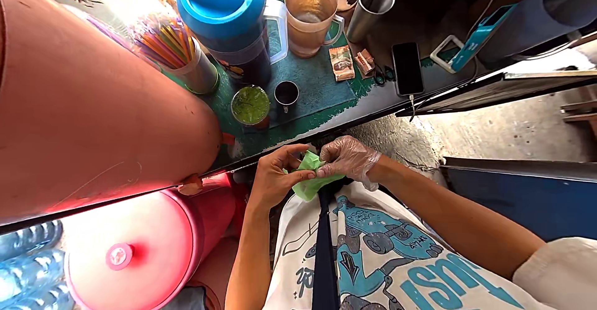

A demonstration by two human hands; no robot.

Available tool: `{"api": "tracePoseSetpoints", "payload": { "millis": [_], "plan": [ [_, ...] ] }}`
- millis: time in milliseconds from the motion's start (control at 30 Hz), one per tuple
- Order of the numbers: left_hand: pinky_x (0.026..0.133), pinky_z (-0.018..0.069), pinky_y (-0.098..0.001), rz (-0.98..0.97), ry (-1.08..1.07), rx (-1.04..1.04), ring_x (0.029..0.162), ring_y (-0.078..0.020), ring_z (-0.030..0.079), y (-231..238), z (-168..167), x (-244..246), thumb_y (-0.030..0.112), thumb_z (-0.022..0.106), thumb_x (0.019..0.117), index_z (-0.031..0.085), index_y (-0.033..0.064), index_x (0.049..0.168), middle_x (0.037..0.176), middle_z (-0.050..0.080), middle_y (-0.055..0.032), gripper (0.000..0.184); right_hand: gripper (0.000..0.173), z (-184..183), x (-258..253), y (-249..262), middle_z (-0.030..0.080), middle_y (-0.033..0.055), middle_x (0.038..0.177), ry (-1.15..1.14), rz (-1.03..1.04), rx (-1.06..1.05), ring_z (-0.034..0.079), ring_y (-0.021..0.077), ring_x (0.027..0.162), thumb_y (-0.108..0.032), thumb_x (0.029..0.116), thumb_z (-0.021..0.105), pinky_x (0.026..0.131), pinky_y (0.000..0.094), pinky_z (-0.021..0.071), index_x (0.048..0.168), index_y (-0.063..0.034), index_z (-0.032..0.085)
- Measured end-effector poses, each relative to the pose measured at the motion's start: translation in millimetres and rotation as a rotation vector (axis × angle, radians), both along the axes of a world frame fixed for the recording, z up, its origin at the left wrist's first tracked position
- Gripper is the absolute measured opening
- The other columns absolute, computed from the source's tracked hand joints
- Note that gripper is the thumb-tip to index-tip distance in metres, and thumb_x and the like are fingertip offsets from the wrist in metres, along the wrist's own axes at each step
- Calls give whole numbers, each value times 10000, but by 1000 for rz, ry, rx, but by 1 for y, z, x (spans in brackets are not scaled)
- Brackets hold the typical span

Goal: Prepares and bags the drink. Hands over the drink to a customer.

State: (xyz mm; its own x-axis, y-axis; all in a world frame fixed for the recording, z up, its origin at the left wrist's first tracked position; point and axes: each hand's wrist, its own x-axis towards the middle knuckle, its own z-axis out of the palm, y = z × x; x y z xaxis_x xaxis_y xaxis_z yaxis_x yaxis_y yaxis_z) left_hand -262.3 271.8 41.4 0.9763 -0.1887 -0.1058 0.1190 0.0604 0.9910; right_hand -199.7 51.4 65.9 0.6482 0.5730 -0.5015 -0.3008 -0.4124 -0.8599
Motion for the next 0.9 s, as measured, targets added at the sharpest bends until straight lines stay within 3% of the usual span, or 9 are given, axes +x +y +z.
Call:
{"api": "tracePoseSetpoints", "payload": {
  "millis": [100,233,267,333,400,500,633,800,900],
  "plan": [
    [708,607,-266,-32,-18,-14,723,-108,696,1,1,2,22,855,783,699,20,1237,865,745,-57,480,245,-4,-1,-4,618,-39,629,19,-8,40,560,5,570,-60,744,893,557,174,472,729,-68,649],
    [747,627,-291,-38,-14,-34,774,-128,713,0,1,0,-7,826,808,695,18,1225,972,746,-75,438,297,-3,-2,-5,591,-41,591,-3,-5,19,531,7,535,-100,714,917,526,177,441,688,-83,622],
    [759,630,-298,-34,-11,-36,788,-135,717,0,1,0,-17,818,814,689,16,1233,994,743,-80,440,288,-2,-2,-5,581,-44,587,-30,8,-1,520,4,533,-133,737,910,525,179,432,694,-80,630],
    [773,634,-306,-21,-10,-27,800,-143,725,0,2,-1,-32,807,820,683,13,1236,1002,746,-84,437,185,-1,-1,-7,595,-48,641,-76,69,5,531,-12,583,-171,872,809,575,174,448,800,-66,674],
    [786,637,-308,-7,-24,-13,812,-145,731,1,4,-2,-34,804,824,677,12,1246,1000,748,-82,442,85,-2,-1,-10,664,-35,728,-98,108,57,591,-33,663,-115,945,723,652,157,505,920,-34,721],
    [784,636,-307,19,-55,-9,838,-146,730,3,5,-2,-21,767,868,660,7,1260,990,744,-73,408,29,-4,-1,-10,693,-17,749,-111,83,69,622,-23,680,-50,912,740,668,163,531,919,-23,733],
    [682,626,-275,35,-26,-14,788,-123,721,10,2,-3,-7,704,927,661,26,1277,988,750,-60,355,76,-4,3,-6,686,-8,729,-98,10,53,628,11,660,-16,856,786,650,189,539,884,-23,716],
    [760,635,-294,19,-3,-63,797,-130,743,16,-2,-9,-37,782,840,683,-19,1192,929,771,-73,366,171,-10,11,5,654,-12,706,-49,80,101,606,24,636,-23,813,826,622,192,517,855,-35,661],
    [745,631,-293,58,9,-110,778,-138,740,18,-3,-13,-64,802,800,655,-1,1161,893,765,-70,394,208,-10,17,16,676,33,764,-41,101,124,635,71,682,39,778,830,662,233,550,904,-7,671]
  ]
}}
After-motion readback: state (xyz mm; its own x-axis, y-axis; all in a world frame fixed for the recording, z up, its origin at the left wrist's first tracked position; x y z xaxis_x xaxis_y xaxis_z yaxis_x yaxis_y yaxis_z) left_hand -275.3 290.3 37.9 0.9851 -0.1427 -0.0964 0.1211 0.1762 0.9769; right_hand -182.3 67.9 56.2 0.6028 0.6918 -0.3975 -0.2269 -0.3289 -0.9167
